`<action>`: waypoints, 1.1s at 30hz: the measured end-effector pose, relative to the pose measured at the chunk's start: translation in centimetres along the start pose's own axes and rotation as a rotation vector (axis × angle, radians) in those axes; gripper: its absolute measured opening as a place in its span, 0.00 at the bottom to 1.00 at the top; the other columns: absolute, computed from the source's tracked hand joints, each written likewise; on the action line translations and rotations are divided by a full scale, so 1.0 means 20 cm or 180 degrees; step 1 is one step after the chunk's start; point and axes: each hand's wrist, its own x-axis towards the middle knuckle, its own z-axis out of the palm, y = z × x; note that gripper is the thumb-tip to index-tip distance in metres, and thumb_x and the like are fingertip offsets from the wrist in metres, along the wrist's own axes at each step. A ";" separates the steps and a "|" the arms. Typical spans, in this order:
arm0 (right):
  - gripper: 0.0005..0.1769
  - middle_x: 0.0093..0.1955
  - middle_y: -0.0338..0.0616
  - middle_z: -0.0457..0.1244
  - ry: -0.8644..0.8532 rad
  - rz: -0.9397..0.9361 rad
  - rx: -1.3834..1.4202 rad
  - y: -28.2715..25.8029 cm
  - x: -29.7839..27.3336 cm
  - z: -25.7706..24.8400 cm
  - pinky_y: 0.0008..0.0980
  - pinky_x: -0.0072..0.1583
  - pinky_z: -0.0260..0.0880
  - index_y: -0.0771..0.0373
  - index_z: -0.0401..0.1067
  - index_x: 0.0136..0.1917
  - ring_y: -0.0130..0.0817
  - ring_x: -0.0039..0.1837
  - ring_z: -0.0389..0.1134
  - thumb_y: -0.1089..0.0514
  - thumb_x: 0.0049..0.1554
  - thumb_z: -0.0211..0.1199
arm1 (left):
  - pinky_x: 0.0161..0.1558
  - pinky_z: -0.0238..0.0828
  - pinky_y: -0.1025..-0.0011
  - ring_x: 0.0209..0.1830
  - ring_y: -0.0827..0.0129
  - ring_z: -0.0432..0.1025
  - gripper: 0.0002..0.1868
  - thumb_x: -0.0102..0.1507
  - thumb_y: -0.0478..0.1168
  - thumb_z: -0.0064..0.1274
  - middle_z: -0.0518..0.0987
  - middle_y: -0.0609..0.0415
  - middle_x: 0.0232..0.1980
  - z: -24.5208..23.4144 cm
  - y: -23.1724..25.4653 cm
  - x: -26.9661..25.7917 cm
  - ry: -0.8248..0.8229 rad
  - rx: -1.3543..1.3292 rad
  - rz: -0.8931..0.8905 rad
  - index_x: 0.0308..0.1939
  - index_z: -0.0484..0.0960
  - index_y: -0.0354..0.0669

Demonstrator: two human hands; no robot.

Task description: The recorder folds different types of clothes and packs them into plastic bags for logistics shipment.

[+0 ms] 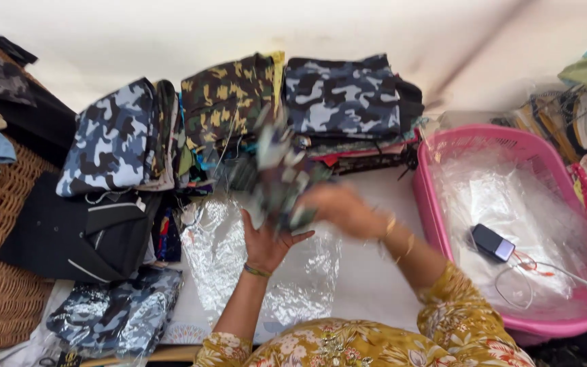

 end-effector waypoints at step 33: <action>0.54 0.76 0.54 0.60 0.2686 0.1591 -0.0644 1.27 -0.71 0.86 0.38 0.69 0.67 0.48 0.44 0.84 0.43 0.71 0.66 0.61 0.51 0.66 | 0.56 0.60 0.71 0.60 0.65 0.70 0.34 0.71 0.62 0.56 0.80 0.57 0.57 -1.11 -0.97 -0.17 0.1727 0.1564 -0.0836 0.65 0.76 0.36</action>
